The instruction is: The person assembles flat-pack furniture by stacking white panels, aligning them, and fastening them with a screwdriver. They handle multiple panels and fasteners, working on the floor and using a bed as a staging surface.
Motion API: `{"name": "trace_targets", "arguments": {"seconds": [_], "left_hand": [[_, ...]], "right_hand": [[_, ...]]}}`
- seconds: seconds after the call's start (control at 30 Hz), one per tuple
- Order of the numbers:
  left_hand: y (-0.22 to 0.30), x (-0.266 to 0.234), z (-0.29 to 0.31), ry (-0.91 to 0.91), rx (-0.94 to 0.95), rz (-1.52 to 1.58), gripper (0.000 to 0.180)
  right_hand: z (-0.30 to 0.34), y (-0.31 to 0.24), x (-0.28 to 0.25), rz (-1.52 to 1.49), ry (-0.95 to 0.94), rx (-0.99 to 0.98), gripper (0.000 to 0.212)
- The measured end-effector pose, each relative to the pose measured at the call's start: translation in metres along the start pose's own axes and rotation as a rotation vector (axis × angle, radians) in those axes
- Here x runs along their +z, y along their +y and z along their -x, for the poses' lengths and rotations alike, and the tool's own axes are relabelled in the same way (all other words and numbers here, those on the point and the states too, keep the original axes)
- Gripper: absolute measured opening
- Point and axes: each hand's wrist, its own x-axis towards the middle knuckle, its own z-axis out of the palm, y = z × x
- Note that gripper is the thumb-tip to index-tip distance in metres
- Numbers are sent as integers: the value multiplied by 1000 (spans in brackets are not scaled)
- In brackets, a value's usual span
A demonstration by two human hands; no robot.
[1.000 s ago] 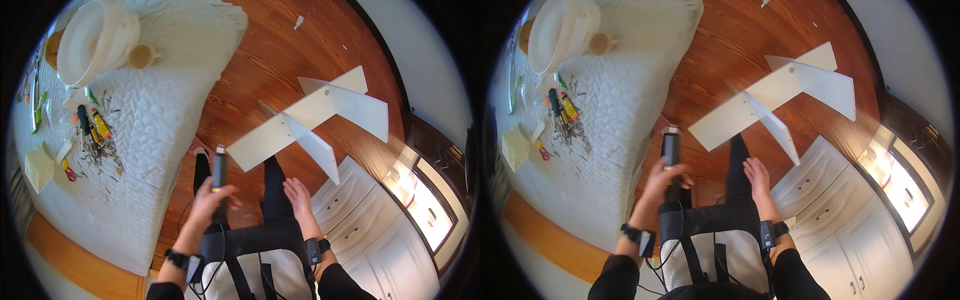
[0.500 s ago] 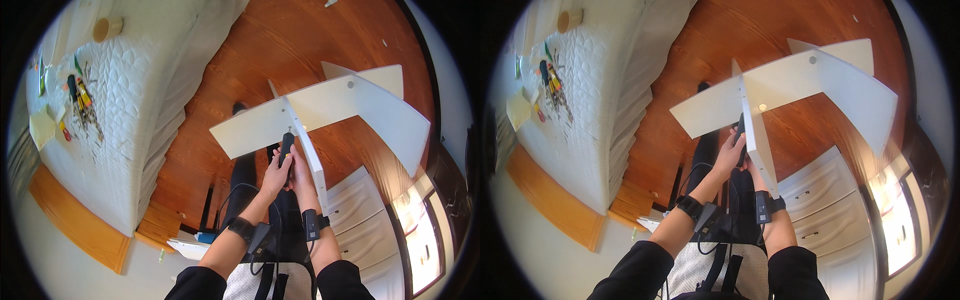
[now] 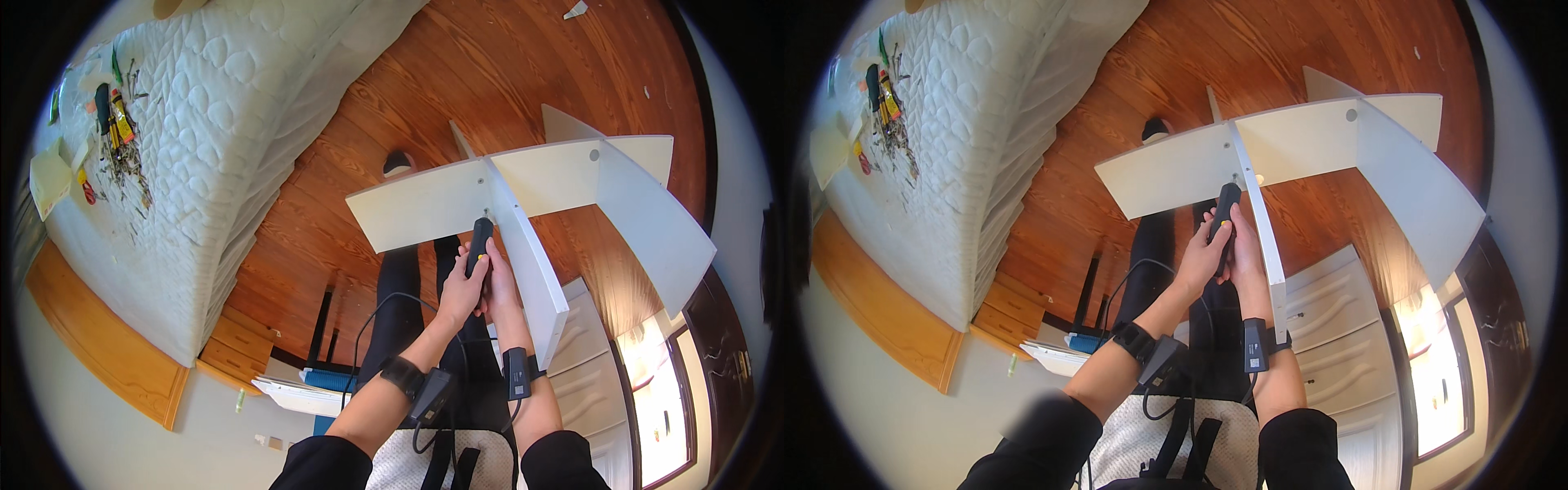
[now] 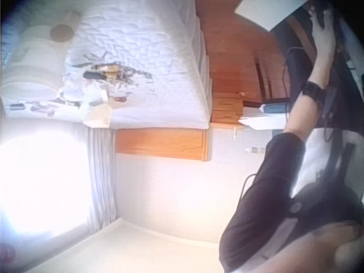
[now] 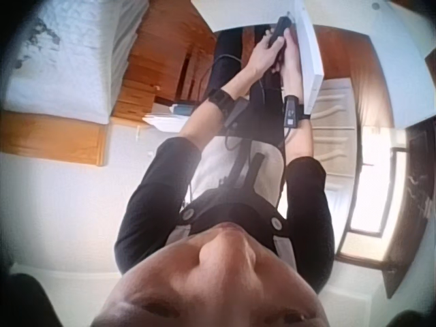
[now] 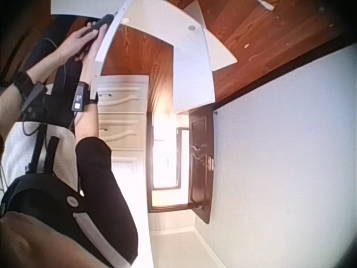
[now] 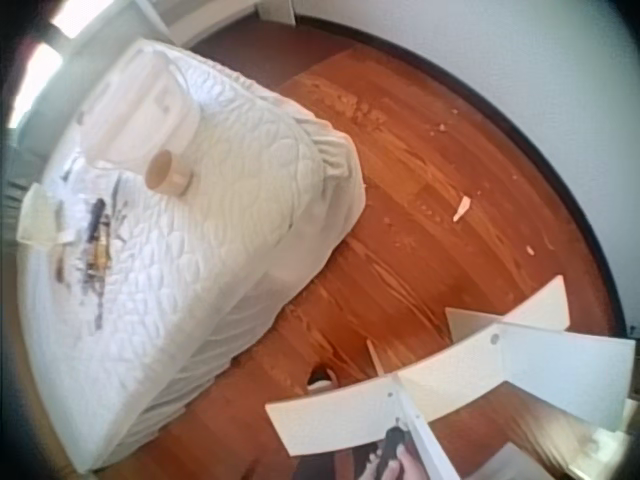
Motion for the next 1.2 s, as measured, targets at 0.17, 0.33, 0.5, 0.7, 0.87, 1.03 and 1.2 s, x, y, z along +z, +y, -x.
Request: {"name": "trace_targets", "arguments": {"seconds": [0.17,0.33,0.5,0.7,0.87,1.03,1.2], "left_hand": [[14,5,1,-147,-134,501,34],[29,18,7,-111,-238,680,29],[35,13,8,-145,-334,856,29],[21,41,12,75,-89,739,23],[17,59,13,158,91,785,16],[13,59,9,244,53,639,50],[5,71,4,415,110,397,59]], "right_hand": [[-11,16,-32,-120,-57,-32,53],[78,8,-75,14,179,-216,54],[160,-71,-25,506,216,-721,54],[163,-83,58,1127,105,-895,46],[149,-84,46,1239,84,-1125,42],[142,-84,37,1317,42,-1203,43],[140,-87,35,1286,10,-1168,43]]}}
